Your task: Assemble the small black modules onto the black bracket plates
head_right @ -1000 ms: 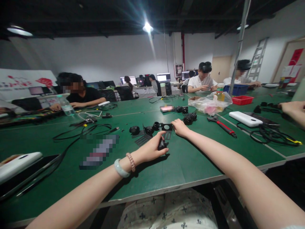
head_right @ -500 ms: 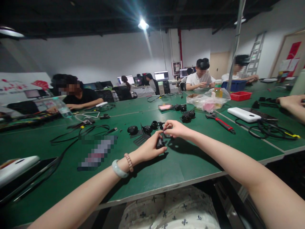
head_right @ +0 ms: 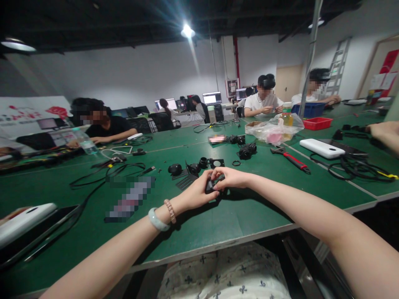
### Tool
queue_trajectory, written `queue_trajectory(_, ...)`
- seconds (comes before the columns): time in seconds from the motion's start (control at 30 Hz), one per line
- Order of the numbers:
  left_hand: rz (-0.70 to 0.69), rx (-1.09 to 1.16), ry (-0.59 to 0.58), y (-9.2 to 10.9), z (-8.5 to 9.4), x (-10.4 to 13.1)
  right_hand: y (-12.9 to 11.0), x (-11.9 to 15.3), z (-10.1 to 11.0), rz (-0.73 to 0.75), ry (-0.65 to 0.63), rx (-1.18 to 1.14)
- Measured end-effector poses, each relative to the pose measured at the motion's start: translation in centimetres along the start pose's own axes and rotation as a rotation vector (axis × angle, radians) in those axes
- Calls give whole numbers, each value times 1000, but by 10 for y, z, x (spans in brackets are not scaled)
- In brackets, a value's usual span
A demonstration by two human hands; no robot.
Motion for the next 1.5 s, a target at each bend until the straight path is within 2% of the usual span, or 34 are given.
queue_trajectory(0.27,-6,8,-7,-1,0,2,-6,0,8,30,9,185)
queue_trajectory(0.47,35,-10,-11,-3,1,4,-1,3,15,-32,171,250)
queue_trajectory(0.6,14,11,-15,-1,1,4,2,1,6,-89,101,128)
queue_trajectory(0.83,18,15,-14,-3,-1,3,7,-1,3,-49,126,-180)
queue_trajectory(0.93,40,7,10,-8,-1,3,9,1,9,-60,163,-239)
queue_trajectory(1.07,47,44,62,-15,1,4,7,2,13,-90,142,-285)
queue_trajectory(1.3,21,60,252,-21,16,4,-5,-2,9,39,147,-150)
queue_trajectory(1.5,-101,69,246,-16,11,4,-9,0,6,59,221,-77)
Point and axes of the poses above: each hand's wrist, its own x-axis away from the middle knuckle, its own z-axis out of the back of the hand, y = z × x, the point moved 6 cm from there along -x, towards the middle knuckle, and after that the axes turned 8 degrees about -y, right-handed, at the moved point
